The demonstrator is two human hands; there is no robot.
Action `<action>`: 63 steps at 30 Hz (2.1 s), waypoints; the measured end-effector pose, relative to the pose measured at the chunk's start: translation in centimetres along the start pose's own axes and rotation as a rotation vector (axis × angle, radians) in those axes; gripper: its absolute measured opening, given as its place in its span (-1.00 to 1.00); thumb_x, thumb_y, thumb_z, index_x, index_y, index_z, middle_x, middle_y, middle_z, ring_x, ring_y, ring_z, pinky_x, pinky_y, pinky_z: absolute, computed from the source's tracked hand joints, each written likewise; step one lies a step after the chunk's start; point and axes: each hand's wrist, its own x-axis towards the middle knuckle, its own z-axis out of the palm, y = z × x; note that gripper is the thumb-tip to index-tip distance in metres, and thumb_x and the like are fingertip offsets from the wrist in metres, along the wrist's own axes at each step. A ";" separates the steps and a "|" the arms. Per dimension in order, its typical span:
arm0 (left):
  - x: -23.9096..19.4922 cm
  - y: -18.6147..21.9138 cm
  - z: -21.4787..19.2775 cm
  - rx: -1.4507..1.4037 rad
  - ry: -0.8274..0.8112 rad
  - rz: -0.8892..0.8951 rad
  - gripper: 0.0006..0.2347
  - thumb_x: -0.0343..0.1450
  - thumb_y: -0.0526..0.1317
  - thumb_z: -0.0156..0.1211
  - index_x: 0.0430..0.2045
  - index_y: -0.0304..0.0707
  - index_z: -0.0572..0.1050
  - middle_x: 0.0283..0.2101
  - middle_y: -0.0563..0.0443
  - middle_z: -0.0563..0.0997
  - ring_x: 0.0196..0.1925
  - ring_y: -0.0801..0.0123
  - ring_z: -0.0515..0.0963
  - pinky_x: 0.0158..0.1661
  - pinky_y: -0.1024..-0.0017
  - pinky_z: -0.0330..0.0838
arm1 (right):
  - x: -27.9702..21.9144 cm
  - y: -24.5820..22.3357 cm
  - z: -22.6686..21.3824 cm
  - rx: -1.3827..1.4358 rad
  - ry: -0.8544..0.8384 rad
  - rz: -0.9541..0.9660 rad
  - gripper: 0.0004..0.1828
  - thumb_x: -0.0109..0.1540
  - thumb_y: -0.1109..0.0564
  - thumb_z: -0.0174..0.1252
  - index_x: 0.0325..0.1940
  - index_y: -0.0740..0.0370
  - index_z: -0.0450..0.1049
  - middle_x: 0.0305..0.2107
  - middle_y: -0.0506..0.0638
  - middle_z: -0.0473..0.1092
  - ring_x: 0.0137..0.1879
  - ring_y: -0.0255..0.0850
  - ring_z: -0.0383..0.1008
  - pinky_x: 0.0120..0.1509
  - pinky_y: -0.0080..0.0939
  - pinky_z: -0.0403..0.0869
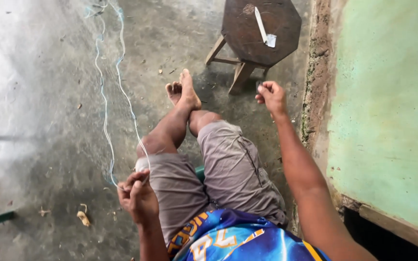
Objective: The person sits on a low stool and repairs a fishing net by hand. They pull and align sections of the net, then use a small white tool to tie or mend individual mesh points. The net is held taut between the hands and legs during the process.
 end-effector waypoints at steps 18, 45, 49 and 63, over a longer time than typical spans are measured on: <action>1.5 -4.1 1.0 -0.139 -0.010 -0.259 -0.93 0.37 -0.43 0.07 -0.36 -0.29 0.38 -0.01 -0.38 0.53 0.08 -0.27 0.55 0.30 -0.04 0.29 | 27.8 -4.6 2.1 -0.980 0.258 -0.761 -0.82 0.19 0.12 0.40 -0.13 0.11 0.66 -0.20 0.09 0.48 -0.06 0.12 0.35 -0.03 0.12 0.41; -4.4 0.3 2.0 -0.434 -0.264 -0.221 -0.76 0.36 -0.49 0.00 -0.17 -0.16 0.31 0.14 -0.30 0.55 0.25 -0.22 0.53 0.37 -0.22 0.20 | -13.3 -15.0 2.9 0.257 -0.441 -0.387 -0.76 0.30 -0.04 -0.01 -0.09 0.14 0.27 -0.40 0.18 0.46 -0.48 -0.26 0.46 -0.40 -0.41 0.45; -6.3 1.6 1.8 -0.469 -0.289 -0.253 -0.76 0.37 -0.49 0.02 -0.17 -0.16 0.30 0.18 -0.32 0.53 0.29 -0.23 0.49 0.38 -0.21 0.20 | -25.1 -12.4 5.6 0.136 -0.522 -0.427 -0.81 0.26 0.17 0.07 -0.14 0.37 0.43 -0.44 0.23 0.51 -0.52 -0.27 0.46 -0.46 -0.35 0.47; -9.7 6.1 2.2 -0.447 -0.346 -0.242 -0.76 0.41 -0.47 0.07 -0.20 -0.02 0.32 0.21 -0.26 0.55 0.31 -0.07 0.50 0.35 -0.14 0.27 | -38.6 -15.6 8.2 -0.194 -0.665 -0.541 -0.87 0.33 0.11 0.16 -0.05 0.09 0.53 -0.65 -0.04 0.51 -0.53 -0.18 0.53 -0.35 -0.20 0.50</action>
